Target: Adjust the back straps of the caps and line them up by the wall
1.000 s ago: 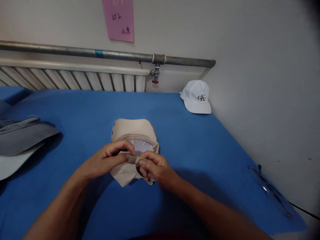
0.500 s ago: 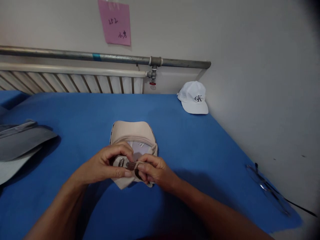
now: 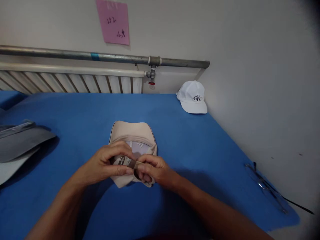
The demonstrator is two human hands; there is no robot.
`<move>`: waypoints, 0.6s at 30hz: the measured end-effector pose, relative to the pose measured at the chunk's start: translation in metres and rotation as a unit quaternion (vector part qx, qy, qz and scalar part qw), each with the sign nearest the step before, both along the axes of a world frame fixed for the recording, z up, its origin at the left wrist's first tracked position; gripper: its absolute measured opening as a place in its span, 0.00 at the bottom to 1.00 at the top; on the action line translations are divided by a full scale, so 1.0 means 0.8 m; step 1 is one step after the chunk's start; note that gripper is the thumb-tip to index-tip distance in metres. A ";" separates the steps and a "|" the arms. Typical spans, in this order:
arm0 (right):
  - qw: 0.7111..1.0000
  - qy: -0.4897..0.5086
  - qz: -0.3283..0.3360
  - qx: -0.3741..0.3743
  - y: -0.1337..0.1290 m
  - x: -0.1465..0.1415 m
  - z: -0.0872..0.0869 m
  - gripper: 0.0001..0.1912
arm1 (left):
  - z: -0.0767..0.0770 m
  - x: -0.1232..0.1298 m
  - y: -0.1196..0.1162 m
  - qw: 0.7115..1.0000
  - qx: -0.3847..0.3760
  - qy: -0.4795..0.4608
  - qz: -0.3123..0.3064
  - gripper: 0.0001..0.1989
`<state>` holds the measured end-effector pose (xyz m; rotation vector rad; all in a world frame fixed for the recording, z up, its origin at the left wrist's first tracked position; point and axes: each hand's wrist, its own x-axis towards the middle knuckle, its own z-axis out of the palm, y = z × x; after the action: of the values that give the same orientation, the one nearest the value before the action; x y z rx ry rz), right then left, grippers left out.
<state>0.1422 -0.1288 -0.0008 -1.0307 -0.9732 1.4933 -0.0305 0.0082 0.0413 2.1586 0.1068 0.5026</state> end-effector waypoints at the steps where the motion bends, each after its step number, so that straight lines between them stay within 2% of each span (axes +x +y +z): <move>1: 1.000 0.001 -0.006 -0.002 -0.001 0.001 0.002 0.12 | 0.000 -0.001 0.001 1.000 -0.004 -0.003 0.006 0.10; 4: 1.000 0.007 -0.012 -0.017 -0.002 0.003 0.006 0.12 | 0.000 -0.002 0.001 1.000 -0.011 -0.005 0.020 0.10; 13: 1.000 0.019 -0.004 -0.013 0.000 0.000 0.008 0.11 | -0.003 0.005 -0.010 1.000 -0.027 -0.011 -0.001 0.10; 18: 0.999 -0.014 -0.032 -0.015 -0.001 0.003 0.013 0.10 | -0.004 0.003 -0.009 0.999 -0.031 -0.007 0.023 0.10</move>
<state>0.1446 -0.1298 0.0097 -1.0967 -0.9322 1.4472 -0.0282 0.0013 0.0379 2.0948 0.1623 0.5346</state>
